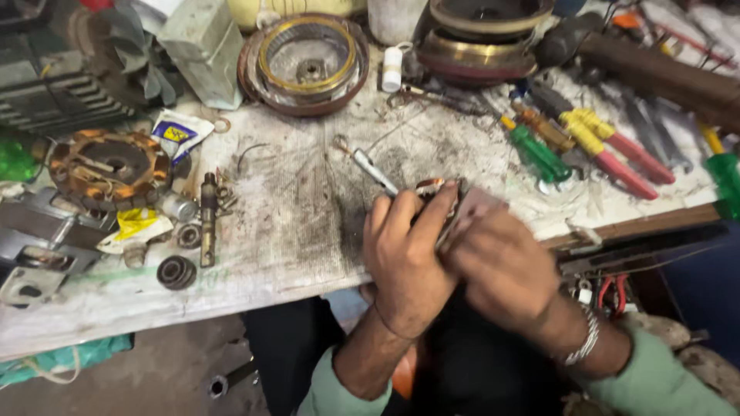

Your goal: The person holds a small cylindrical motor component with copper windings and red insulation in the left hand and sands its surface with a sanding block in the right hand. The person rotates the component to sand different sides while maintaining a steady grip.

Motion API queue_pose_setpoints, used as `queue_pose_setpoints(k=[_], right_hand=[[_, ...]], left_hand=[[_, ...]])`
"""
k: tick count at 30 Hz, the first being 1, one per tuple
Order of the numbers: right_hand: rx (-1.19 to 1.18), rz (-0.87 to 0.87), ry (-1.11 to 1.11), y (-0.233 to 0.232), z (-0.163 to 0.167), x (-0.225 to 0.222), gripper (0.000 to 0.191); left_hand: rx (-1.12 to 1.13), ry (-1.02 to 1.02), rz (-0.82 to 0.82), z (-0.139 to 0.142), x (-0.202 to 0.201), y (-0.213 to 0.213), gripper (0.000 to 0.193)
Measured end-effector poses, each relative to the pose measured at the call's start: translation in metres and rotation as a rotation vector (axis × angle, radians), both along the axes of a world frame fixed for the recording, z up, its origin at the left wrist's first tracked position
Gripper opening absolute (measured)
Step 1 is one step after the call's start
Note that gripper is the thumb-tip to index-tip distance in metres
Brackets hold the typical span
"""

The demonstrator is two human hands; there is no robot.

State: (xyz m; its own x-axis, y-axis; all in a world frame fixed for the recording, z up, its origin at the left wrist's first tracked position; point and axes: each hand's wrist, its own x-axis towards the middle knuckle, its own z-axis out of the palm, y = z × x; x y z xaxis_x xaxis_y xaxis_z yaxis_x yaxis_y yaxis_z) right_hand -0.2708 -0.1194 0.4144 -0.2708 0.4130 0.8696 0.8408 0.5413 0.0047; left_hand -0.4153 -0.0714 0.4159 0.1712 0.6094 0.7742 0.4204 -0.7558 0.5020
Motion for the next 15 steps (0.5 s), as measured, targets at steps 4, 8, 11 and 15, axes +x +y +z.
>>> queue_pose_setpoints(k=[4, 8, 11, 15], right_hand=[[0.002, 0.036, 0.005, 0.0006, 0.0024, 0.0005, 0.023], [0.019, 0.081, -0.008, 0.0044, 0.0011, -0.0002, 0.022], [0.036, 0.015, 0.069, 0.0079, -0.0017, 0.0002, 0.024], [-0.036, 0.028, 0.164, 0.0086, -0.0029, 0.0052, 0.029]], left_hand=[[-0.018, -0.008, 0.003, 0.0002, -0.0010, -0.0003, 0.047], [-0.012, -0.030, -0.025, 0.0023, -0.0025, 0.0010, 0.043], [0.002, -0.054, -0.030, 0.0031, -0.0036, 0.0026, 0.045], [0.042, -0.034, -0.106, 0.0020, -0.0081, 0.0084, 0.050]])
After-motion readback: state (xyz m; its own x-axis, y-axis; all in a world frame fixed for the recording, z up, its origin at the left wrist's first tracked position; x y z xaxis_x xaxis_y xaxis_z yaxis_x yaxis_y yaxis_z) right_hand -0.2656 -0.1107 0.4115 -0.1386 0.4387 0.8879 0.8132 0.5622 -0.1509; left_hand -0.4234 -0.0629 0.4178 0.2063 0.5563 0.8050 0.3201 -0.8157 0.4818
